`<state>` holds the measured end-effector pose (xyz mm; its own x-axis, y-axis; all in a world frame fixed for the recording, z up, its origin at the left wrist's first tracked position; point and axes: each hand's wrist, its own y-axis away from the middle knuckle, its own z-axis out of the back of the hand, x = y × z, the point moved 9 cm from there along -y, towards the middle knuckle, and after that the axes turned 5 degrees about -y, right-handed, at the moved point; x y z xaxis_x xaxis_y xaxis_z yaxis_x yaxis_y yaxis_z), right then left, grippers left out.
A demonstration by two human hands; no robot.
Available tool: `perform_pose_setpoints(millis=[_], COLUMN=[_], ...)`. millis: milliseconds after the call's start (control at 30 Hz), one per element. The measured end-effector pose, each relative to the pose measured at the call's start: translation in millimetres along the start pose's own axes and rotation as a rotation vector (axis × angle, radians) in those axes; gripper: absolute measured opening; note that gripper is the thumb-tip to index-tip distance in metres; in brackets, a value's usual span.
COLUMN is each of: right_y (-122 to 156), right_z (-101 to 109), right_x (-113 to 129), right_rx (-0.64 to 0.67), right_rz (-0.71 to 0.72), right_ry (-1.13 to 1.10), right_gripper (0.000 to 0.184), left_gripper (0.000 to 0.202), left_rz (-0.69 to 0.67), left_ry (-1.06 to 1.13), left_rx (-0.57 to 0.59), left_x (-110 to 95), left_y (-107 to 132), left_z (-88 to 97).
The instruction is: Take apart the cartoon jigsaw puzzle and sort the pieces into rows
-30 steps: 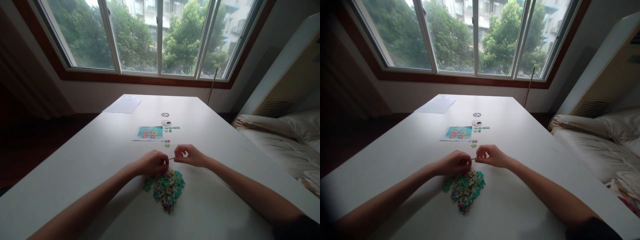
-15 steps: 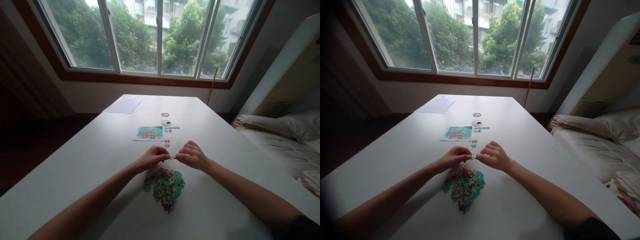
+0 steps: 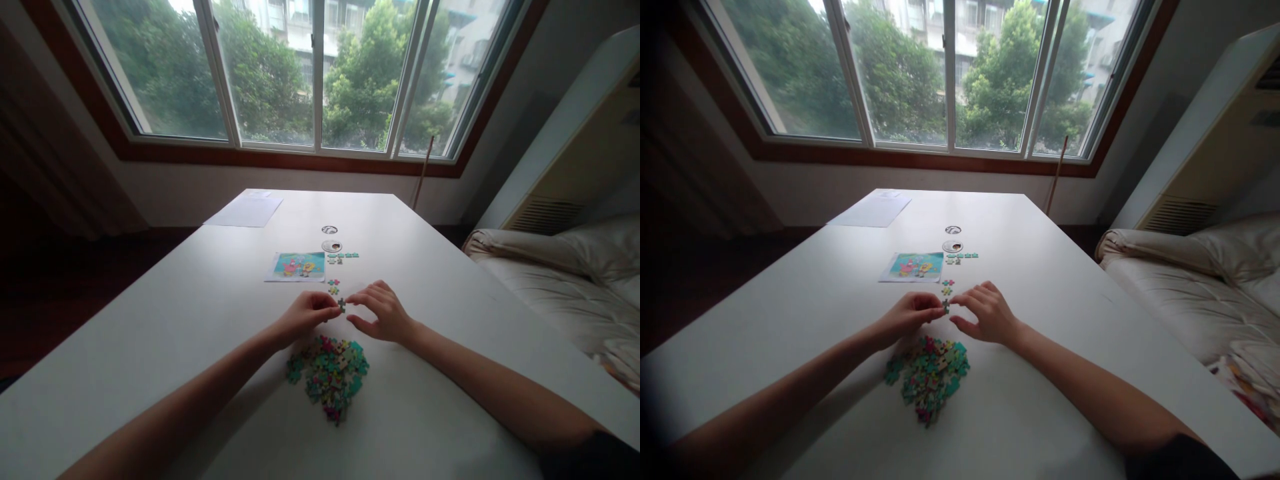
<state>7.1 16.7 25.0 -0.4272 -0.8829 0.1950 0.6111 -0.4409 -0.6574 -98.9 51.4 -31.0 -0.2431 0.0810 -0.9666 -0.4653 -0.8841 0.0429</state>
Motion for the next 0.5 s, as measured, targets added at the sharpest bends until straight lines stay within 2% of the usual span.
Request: perform_pose_setpoints(millis=[100, 400, 500], right_y=[0.1, 1.5, 1.5], right_z=[0.6, -2.5, -0.8], right_x=[-5.4, -7.9, -14.7], right_rx=[-0.033, -0.028, -0.017], right_rz=[-0.068, -0.090, -0.101], right_ry=[-0.015, -0.013, 0.008], right_gripper=[0.030, 0.021, 0.022], left_gripper=[0.022, 0.026, 0.029], left_rz=[-0.011, -0.043, -0.101], left_ry=[-0.018, -0.060, -0.213], left_rx=[-0.030, -0.025, -0.023], left_x=[-1.6, -0.7, -5.5], left_y=[-0.5, -2.0, -0.9], left_z=[3.1, 2.1, 5.1])
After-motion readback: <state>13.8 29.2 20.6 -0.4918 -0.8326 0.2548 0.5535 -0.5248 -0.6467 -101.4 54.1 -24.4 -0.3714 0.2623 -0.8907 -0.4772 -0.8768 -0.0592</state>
